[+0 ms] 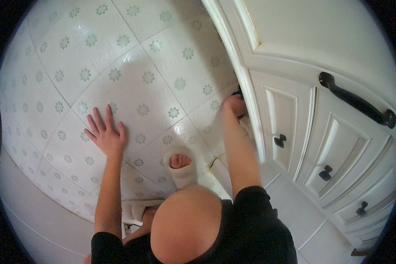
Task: The person cleans the bathroom floor by hand with a blue cloth, wiping several sections of the tiled surface around the toilet and cabinets.
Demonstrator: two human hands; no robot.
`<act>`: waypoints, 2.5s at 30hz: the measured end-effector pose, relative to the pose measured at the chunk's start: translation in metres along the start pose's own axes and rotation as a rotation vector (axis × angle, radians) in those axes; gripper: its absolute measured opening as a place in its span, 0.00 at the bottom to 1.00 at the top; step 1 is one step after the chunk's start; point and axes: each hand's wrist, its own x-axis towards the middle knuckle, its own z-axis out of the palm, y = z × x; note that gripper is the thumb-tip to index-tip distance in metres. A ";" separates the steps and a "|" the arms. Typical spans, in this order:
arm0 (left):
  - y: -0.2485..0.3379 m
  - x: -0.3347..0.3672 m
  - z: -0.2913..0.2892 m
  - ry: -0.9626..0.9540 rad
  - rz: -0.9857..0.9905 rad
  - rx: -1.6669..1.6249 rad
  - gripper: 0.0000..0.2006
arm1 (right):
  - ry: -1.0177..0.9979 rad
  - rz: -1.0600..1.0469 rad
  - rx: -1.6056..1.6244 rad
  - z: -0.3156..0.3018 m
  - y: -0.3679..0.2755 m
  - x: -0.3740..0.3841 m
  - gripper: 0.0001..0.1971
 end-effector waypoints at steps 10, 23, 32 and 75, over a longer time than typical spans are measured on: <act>-0.007 -0.002 0.001 0.042 0.016 -0.025 0.34 | -0.015 -0.397 -0.066 0.018 -0.028 -0.064 0.50; -0.011 -0.008 0.007 0.007 -0.013 -0.122 0.36 | -0.475 -1.572 -0.039 -0.002 0.012 -0.197 0.40; -0.009 -0.007 0.002 0.004 -0.001 -0.118 0.38 | 0.014 -1.173 -0.111 0.028 -0.118 -0.063 0.40; -0.078 -0.167 -0.005 0.053 -0.559 -0.040 0.38 | -0.753 -2.021 -0.367 -0.013 -0.011 -0.225 0.44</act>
